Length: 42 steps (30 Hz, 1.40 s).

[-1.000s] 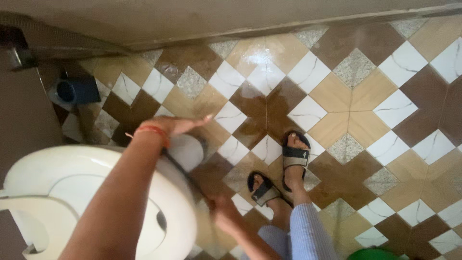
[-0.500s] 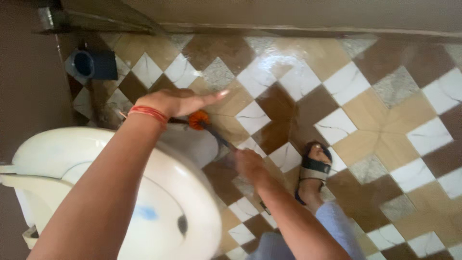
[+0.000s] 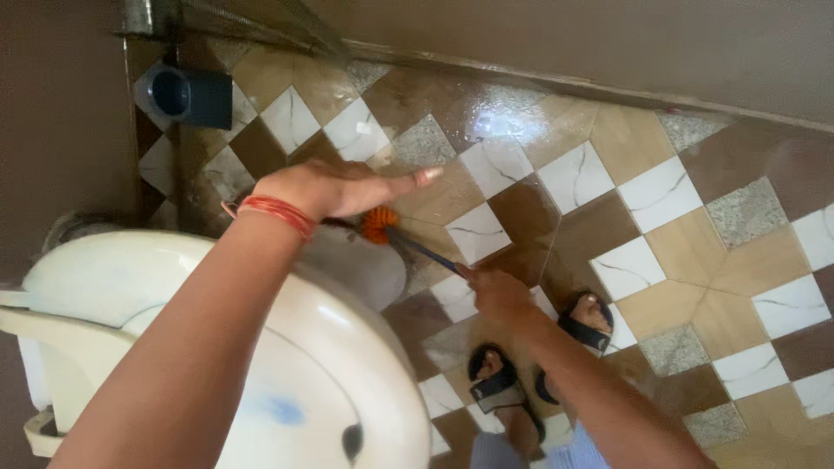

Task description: The person scrubs the toilet bowl and seat using a long-handled brush. They lift the seat to clean underneath and continue scrubbing the interior surfaces.

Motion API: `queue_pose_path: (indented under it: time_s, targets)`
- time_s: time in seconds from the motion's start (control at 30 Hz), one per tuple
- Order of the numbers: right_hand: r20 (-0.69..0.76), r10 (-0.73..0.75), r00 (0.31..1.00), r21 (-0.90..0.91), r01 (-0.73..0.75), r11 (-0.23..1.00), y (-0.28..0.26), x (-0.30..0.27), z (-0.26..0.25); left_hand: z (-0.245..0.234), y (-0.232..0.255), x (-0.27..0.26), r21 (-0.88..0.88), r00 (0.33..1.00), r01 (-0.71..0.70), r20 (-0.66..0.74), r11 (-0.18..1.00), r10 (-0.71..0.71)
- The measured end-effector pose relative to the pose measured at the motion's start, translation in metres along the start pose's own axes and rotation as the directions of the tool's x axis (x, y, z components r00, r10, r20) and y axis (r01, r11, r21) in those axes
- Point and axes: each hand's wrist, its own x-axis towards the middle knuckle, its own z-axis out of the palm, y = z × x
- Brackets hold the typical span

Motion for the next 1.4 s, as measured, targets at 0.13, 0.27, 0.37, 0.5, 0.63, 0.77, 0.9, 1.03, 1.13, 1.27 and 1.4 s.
queue_pose_path:
  time_s: [0.13,0.27,0.37,0.5,0.63,0.77,0.9,1.03,1.13,1.27,1.4]
  targets:
    - [-0.052,-0.134,0.990,-0.044,0.132,0.990,-0.032,0.029,0.002,0.011,-0.010,0.016,-0.022,0.999,0.027,0.020,0.999,-0.027]
    - [0.028,-0.101,0.994,-0.073,0.103,0.992,-0.110,0.063,-0.032,0.014,-0.019,0.023,0.018,0.999,0.035,-0.009,0.999,-0.035]
    - [0.085,-0.122,0.989,-0.037,0.125,0.991,-0.137,0.035,-0.056,0.018,-0.023,0.016,-0.040,0.999,0.043,0.015,0.998,-0.042]
    - [-0.048,-0.351,0.935,0.117,0.354,0.928,-0.121,-0.038,-0.084,0.015,-0.010,0.004,0.021,0.999,0.036,-0.011,0.999,-0.035]
    - [0.087,-0.285,0.954,0.377,0.233,0.896,-0.133,-0.061,-0.086,0.017,0.003,0.002,-0.019,1.000,0.023,-0.010,1.000,-0.023]
    - [-0.038,-0.230,0.973,0.423,0.224,0.878,-0.130,-0.047,-0.060,0.021,0.011,0.003,0.023,1.000,0.002,0.029,1.000,-0.003]
    - [-0.102,-0.022,0.995,0.581,0.077,0.810,-0.078,-0.095,-0.005,0.025,0.011,-0.008,-0.036,0.998,0.049,0.035,0.998,-0.048]
    - [-0.047,0.053,0.998,0.646,-0.010,0.763,-0.086,-0.159,0.044,0.036,0.023,-0.030,-0.121,0.999,-0.024,0.027,0.992,0.027]
    - [-0.098,0.054,0.994,0.706,0.031,0.708,-0.122,-0.168,0.052,0.040,0.033,-0.054,-0.172,0.998,-0.039,0.046,0.984,0.047]
    - [0.041,0.142,0.989,0.695,-0.130,0.707,-0.139,-0.143,0.038,0.044,0.035,-0.075,-0.212,0.995,-0.097,0.004,0.972,0.100]
    - [0.129,0.388,0.913,0.823,-0.317,0.472,-0.125,-0.145,0.090,0.060,0.030,-0.085,-0.240,0.999,-0.052,-0.013,0.969,0.051]
